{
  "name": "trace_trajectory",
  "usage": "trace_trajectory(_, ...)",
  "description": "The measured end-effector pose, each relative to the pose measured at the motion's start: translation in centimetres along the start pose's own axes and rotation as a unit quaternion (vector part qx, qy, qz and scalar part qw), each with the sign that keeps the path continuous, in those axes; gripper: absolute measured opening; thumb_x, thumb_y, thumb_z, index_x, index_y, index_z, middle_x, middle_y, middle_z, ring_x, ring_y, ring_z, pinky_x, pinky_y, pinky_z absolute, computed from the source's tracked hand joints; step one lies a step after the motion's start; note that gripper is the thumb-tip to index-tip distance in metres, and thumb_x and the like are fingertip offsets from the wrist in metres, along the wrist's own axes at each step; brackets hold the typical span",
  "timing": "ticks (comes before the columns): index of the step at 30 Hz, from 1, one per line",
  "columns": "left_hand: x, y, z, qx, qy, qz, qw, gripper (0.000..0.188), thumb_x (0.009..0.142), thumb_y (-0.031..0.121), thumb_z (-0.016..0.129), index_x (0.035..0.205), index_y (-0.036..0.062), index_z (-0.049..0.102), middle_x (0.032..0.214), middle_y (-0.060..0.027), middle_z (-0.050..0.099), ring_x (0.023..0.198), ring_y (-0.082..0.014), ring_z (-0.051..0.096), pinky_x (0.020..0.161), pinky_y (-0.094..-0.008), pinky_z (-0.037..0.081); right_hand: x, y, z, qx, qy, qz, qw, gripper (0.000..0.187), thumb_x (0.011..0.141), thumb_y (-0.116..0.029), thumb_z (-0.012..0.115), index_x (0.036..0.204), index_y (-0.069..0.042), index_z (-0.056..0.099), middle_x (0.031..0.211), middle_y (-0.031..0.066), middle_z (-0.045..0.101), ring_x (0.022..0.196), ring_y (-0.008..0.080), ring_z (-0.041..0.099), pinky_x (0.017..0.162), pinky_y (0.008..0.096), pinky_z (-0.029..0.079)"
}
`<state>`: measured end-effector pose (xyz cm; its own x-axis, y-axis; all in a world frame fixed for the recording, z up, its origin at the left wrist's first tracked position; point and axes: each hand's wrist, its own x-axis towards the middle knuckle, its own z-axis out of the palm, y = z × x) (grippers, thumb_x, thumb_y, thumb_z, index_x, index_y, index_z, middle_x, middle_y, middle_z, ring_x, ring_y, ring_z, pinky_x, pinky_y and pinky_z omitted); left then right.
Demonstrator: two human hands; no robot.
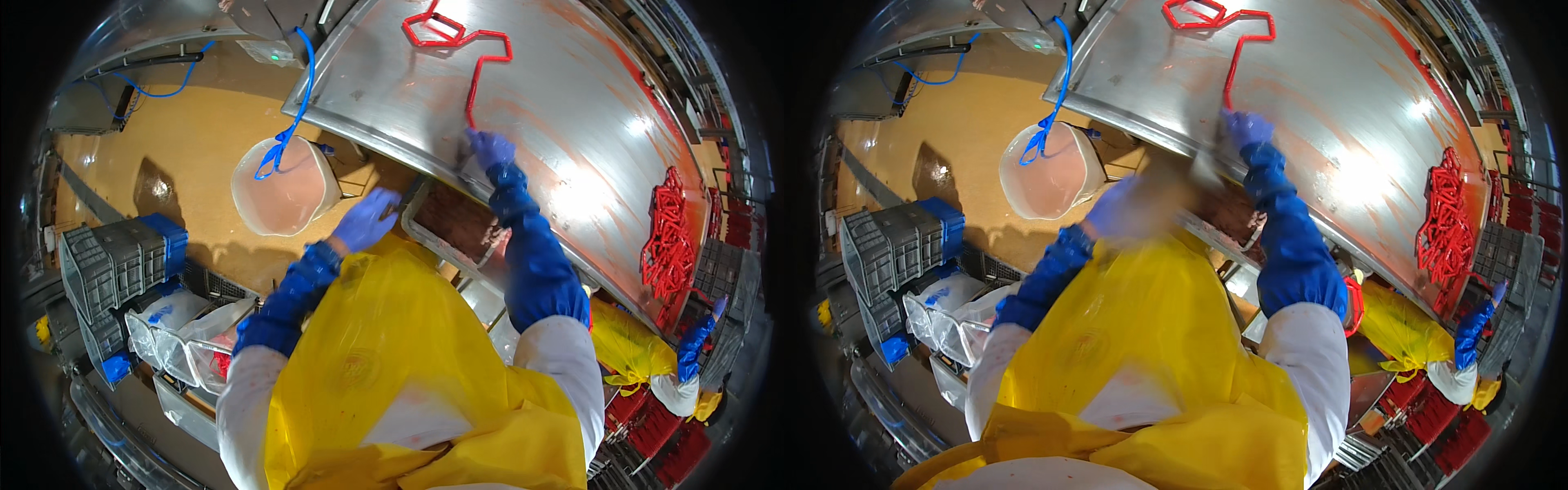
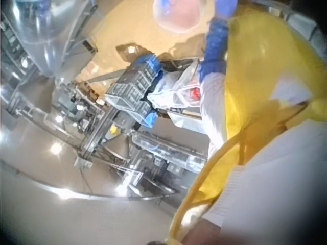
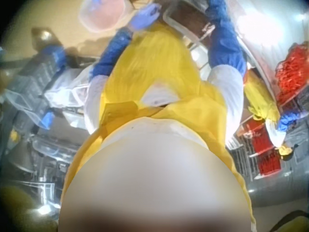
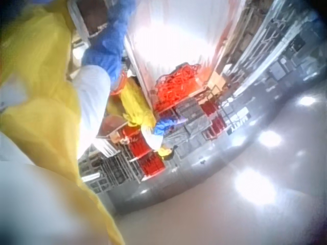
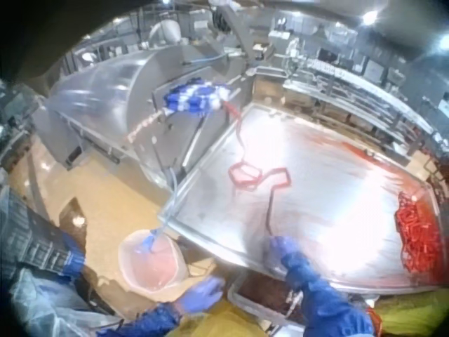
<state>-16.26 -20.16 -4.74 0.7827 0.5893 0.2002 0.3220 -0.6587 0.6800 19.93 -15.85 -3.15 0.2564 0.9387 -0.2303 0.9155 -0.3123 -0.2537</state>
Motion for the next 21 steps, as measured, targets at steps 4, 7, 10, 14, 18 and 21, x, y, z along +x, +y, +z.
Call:
trace_trajectory(4,15.5,3.3,1.3,0.059,0.139,0.166,0.974,0.040,0.086,0.023,0.072,0.119,0.0053,0.060,0.127,-0.0165,0.059,0.110,-0.0347,0.060,0.089,-0.0433,0.051,-9.9,-1.2,-1.8,0.322,0.025,-0.102,0.941,0.041,0.104,-0.041,0.050,0.093,-0.006,0.068,0.081,0.0072,0.067,0.070,0.0257,0.065,0.071,0.0396,0.053)
trace_trajectory(7,20.0,2.6,3.0,0.021,-0.048,0.184,0.982,0.041,0.083,0.027,0.076,0.115,0.0060,0.062,0.124,-0.0163,0.063,0.107,-0.0335,0.063,0.089,-0.0433,0.052,-14.5,4.1,-6.9,0.565,-0.045,0.016,0.824,0.032,0.102,-0.030,0.053,0.105,0.000,0.064,0.089,0.0119,0.068,0.080,0.0227,0.067,0.074,0.0360,0.055)
trace_trajectory(10,22.3,-1.1,2.7,0.100,-0.166,0.111,0.975,0.035,0.090,0.029,0.072,0.113,0.0048,0.062,0.116,-0.0166,0.063,0.093,-0.0347,0.066,0.085,-0.0462,0.054,-20.5,14.2,-11.2,0.697,0.156,0.036,0.699,0.033,0.102,-0.026,0.047,0.074,-0.010,0.051,0.067,0.0027,0.048,0.060,0.0158,0.048,0.065,0.0306,0.046)
trace_trajectory(14,23.1,1.3,3.1,0.058,-0.047,0.197,0.978,0.058,0.086,0.033,0.079,0.134,0.0096,0.056,0.122,-0.0192,0.063,0.109,-0.0389,0.063,0.097,-0.0465,0.050,-26.3,19.7,-17.2,0.584,0.161,0.106,0.788,0.037,0.104,-0.034,0.050,0.080,-0.008,0.055,0.062,-0.0006,0.047,0.055,0.0117,0.047,0.054,0.0276,0.041)
trace_trajectory(18,24.2,18.2,7.6,-0.275,-0.116,0.257,0.919,0.061,0.088,0.030,0.077,0.140,0.0083,0.051,0.133,-0.0204,0.059,0.122,-0.0328,0.059,0.105,-0.0409,0.045,-25.8,8.5,-17.0,0.504,0.033,0.032,0.862,0.035,0.104,-0.031,0.048,0.089,-0.002,0.060,0.068,0.0008,0.054,0.059,0.0118,0.050,0.062,0.0268,0.044)
trace_trajectory(21,24.3,18.7,9.4,-0.186,-0.222,0.134,0.948,0.030,0.093,0.031,0.071,0.112,0.0086,0.066,0.094,-0.0142,0.070,0.083,-0.0214,0.068,0.077,-0.0395,0.054,-25.5,12.8,-17.0,0.595,0.153,0.061,0.787,0.027,0.102,-0.027,0.049,0.092,-0.004,0.058,0.068,-0.0011,0.051,0.060,0.0106,0.047,0.063,0.0267,0.043)
